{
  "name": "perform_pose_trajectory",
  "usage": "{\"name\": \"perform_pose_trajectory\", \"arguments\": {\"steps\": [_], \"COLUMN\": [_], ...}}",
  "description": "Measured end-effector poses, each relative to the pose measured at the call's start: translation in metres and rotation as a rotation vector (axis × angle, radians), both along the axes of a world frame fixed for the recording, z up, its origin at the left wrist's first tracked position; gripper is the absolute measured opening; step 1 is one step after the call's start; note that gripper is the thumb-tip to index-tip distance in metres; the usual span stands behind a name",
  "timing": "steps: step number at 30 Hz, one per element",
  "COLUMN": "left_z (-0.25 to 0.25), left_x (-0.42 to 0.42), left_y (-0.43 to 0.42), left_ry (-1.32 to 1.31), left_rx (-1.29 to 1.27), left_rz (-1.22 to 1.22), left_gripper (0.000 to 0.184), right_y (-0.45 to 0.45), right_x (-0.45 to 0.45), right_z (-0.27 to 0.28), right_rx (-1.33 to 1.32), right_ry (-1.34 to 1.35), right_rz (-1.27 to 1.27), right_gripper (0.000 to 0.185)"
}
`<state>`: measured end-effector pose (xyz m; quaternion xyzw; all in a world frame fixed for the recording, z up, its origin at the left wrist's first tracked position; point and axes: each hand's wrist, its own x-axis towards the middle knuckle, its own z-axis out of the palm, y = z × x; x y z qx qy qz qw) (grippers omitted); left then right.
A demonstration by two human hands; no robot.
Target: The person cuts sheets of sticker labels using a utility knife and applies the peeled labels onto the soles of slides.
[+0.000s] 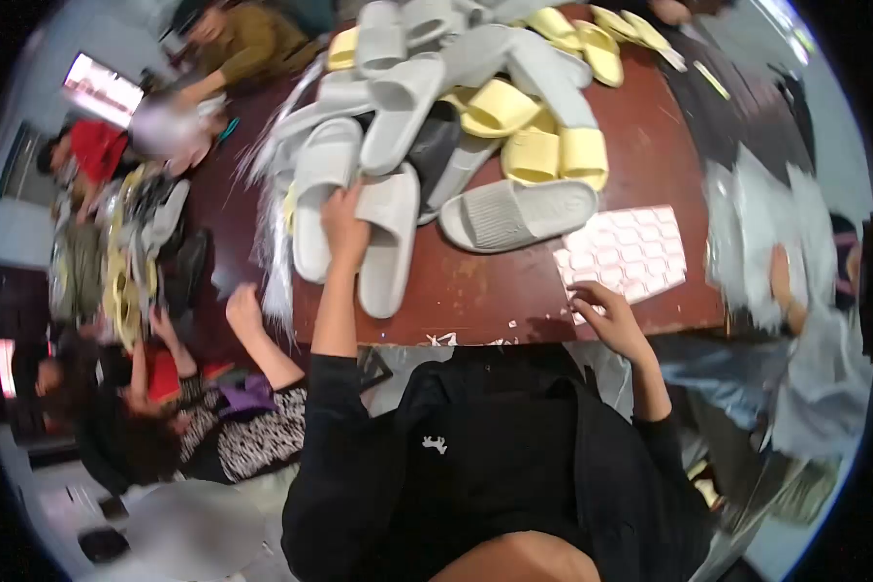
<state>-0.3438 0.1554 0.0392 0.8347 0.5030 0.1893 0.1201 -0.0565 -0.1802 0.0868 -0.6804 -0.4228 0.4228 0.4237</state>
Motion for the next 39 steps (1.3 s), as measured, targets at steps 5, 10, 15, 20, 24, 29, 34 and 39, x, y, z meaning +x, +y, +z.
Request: {"name": "perform_pose_trajectory", "arguments": {"steps": [5,10,15,20,24,29,34,39], "left_z": [0.034,0.092,-0.043,-0.050,-0.075,-0.027,0.010,0.011], "left_x": [-0.041,-0.079,0.023,0.206,0.234,0.175,0.118,0.101], "left_y": [0.013,-0.147,-0.175,-0.153,-0.130,-0.148,-0.192,-0.216], "left_ry": [-0.488,-0.616,-1.602,-2.027,-1.646,-1.432,-1.636,-0.707], "left_rx": [0.076,-0.384,-1.449,-1.979,-1.663,-1.200,-1.552,-1.321], "left_rz": [-0.139,-0.010,-0.060,-0.211,-0.836,-0.381,0.051,-0.239], "left_gripper": [0.037,0.040,0.038,0.038,0.045,0.056,0.063,0.068], "right_y": [-0.033,-0.048,-0.007,0.016,0.038,0.054,0.015,0.006], "right_x": [0.003,0.006,-0.009,0.010,0.068,0.130,0.221,0.265], "right_z": [0.002,-0.005,-0.031,-0.030,-0.049,-0.107,-0.135,-0.082], "right_rx": [-0.072,-0.096,0.348,0.297,0.446,0.370,0.335,-0.142], "right_ry": [-0.016,-0.007,0.322,0.623,0.631,0.057,-0.930,-0.949], "right_rz": [-0.216,-0.261,-0.109,-0.363,-0.506,-0.436,-0.272,0.192], "right_gripper": [0.023,0.029,0.057,0.059,0.055,0.055,0.065,0.071]}}
